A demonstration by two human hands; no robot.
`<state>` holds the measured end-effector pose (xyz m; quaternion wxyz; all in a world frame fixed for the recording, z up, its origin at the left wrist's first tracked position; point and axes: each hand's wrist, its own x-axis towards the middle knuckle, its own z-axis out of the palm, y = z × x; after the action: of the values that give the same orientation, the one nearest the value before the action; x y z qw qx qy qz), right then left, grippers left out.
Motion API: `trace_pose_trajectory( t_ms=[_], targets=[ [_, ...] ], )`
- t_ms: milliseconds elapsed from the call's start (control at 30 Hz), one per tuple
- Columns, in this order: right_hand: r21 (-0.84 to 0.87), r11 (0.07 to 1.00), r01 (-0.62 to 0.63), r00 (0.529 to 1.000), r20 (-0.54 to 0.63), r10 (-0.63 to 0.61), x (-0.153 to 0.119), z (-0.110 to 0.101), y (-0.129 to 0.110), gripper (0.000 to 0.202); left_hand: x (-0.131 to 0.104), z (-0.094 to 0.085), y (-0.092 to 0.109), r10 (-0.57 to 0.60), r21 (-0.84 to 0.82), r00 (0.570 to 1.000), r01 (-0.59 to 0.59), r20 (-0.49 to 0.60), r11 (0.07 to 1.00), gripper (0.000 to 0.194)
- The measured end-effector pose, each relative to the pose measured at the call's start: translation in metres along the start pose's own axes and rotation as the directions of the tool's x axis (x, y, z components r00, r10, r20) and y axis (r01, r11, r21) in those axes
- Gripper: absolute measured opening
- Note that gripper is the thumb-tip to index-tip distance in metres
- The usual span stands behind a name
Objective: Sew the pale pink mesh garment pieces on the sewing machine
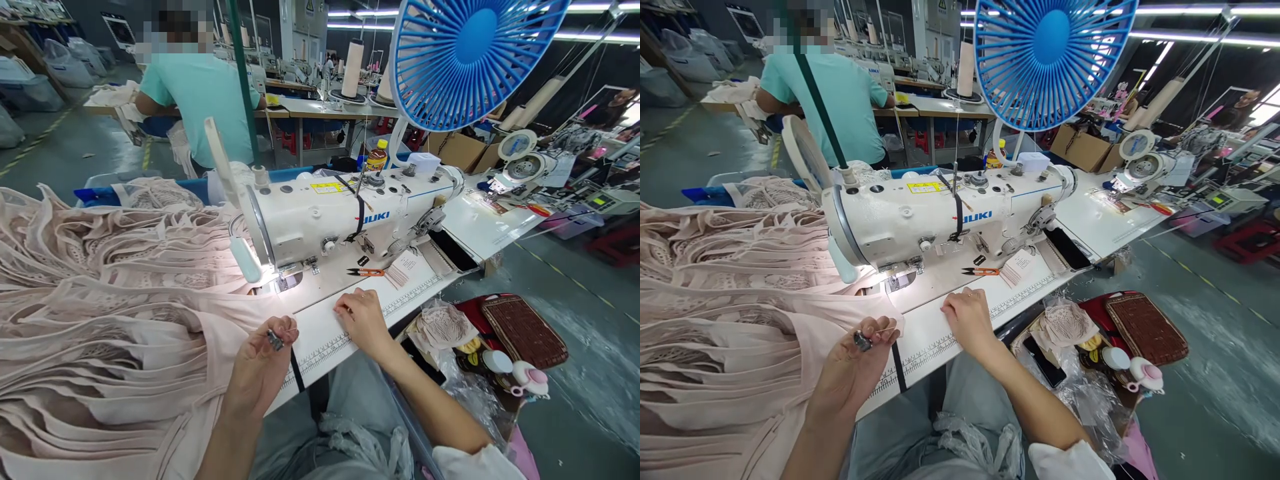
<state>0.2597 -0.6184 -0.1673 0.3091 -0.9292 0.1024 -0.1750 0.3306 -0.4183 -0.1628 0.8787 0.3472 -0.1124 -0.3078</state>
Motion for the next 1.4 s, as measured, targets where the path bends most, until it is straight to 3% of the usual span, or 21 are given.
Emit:
trace_pose_trajectory(
  t_ms=[67,167,200,267,367,467,500,567,667,767,833,900,967,1067,1167,1267,1333,1400],
  targets=[
    [0.165,0.976,-0.141,0.982,0.146,0.117,0.005,-0.009,0.008,0.011,0.0,0.001,0.003,0.009,-0.089,0.999,-0.013,-0.047,0.996,0.037],
    [0.41,0.837,-0.363,0.865,0.483,0.138,0.009,-0.025,0.024,0.015,0.0,0.001,0.014,0.058,-0.237,0.987,-0.092,-0.148,0.967,0.032],
    [0.436,0.809,-0.394,0.829,0.548,0.108,0.009,-0.03,0.029,0.021,0.0,0.0,0.019,0.073,-0.298,0.982,-0.124,-0.175,0.947,0.03],
    [0.426,0.829,-0.362,0.811,0.583,0.055,0.009,-0.038,0.038,0.028,0.0,-0.001,0.026,0.1,-0.406,0.976,-0.173,-0.196,0.897,0.028],
    [0.252,0.944,-0.213,0.887,0.456,0.078,0.011,-0.038,0.047,0.03,-0.001,-0.001,0.028,0.096,-0.368,0.984,-0.144,-0.147,0.918,0.022],
    [-0.121,0.981,-0.152,0.986,0.054,0.16,0.022,-0.029,0.055,0.019,-0.001,0.002,0.018,0.055,-0.118,0.995,-0.064,-0.081,0.991,0.017],
    [-0.245,0.958,-0.15,0.988,-0.079,0.135,0.027,-0.025,0.06,0.021,-0.001,0.003,0.014,0.044,-0.047,0.997,-0.048,-0.065,0.998,0.017],
    [-0.429,0.897,-0.101,0.979,-0.202,0.014,0.036,-0.019,0.069,0.026,-0.002,0.006,0.007,0.037,0.04,0.998,-0.035,-0.053,0.999,0.018],
    [-0.499,0.866,0.027,0.964,-0.216,-0.154,0.044,-0.012,0.076,0.03,-0.002,0.007,0.003,0.051,0.096,0.996,-0.044,-0.072,0.994,0.019],
    [-0.314,0.938,0.145,0.955,-0.202,-0.215,0.038,-0.005,0.061,0.029,-0.001,0.005,0.005,0.072,0.125,0.991,-0.057,-0.115,0.99,0.023],
    [-0.127,0.966,0.224,0.964,-0.116,-0.238,0.027,0.001,0.039,0.025,-0.001,0.004,0.007,0.077,0.139,0.989,-0.059,-0.127,0.989,0.024],
    [-0.023,0.957,0.29,0.957,0.042,-0.289,0.014,0.005,0.013,0.022,-0.001,0.003,0.006,0.079,0.143,0.989,-0.061,-0.125,0.988,0.023],
    [-0.003,0.946,0.325,0.933,0.164,-0.32,0.003,0.007,-0.01,0.021,-0.001,0.003,0.004,0.07,0.138,0.99,-0.053,-0.121,0.989,0.022],
    [0.014,0.937,0.348,0.913,0.224,-0.342,-0.007,0.012,-0.029,0.021,0.0,0.003,0.003,0.053,0.123,0.992,-0.038,-0.116,0.992,0.022],
    [-0.073,0.918,0.39,0.905,0.214,-0.367,-0.009,0.018,-0.029,0.021,0.0,0.002,0.005,0.053,0.121,0.994,-0.04,-0.1,0.992,0.021],
    [-0.307,0.893,0.327,0.942,0.178,-0.284,-0.003,0.02,-0.018,0.022,-0.005,0.003,0.003,0.041,0.154,0.997,-0.032,-0.059,0.988,0.022],
    [-0.455,0.866,0.208,0.977,0.128,-0.168,0.006,0.018,-0.006,0.023,-0.013,0.003,-0.004,-0.034,0.227,0.998,0.02,0.057,0.974,0.03],
    [-0.545,0.832,0.105,0.994,0.08,-0.073,0.016,0.014,0.007,0.023,-0.023,0.003,-0.017,-0.192,0.359,0.957,0.105,0.216,0.927,0.035]
  ],
)
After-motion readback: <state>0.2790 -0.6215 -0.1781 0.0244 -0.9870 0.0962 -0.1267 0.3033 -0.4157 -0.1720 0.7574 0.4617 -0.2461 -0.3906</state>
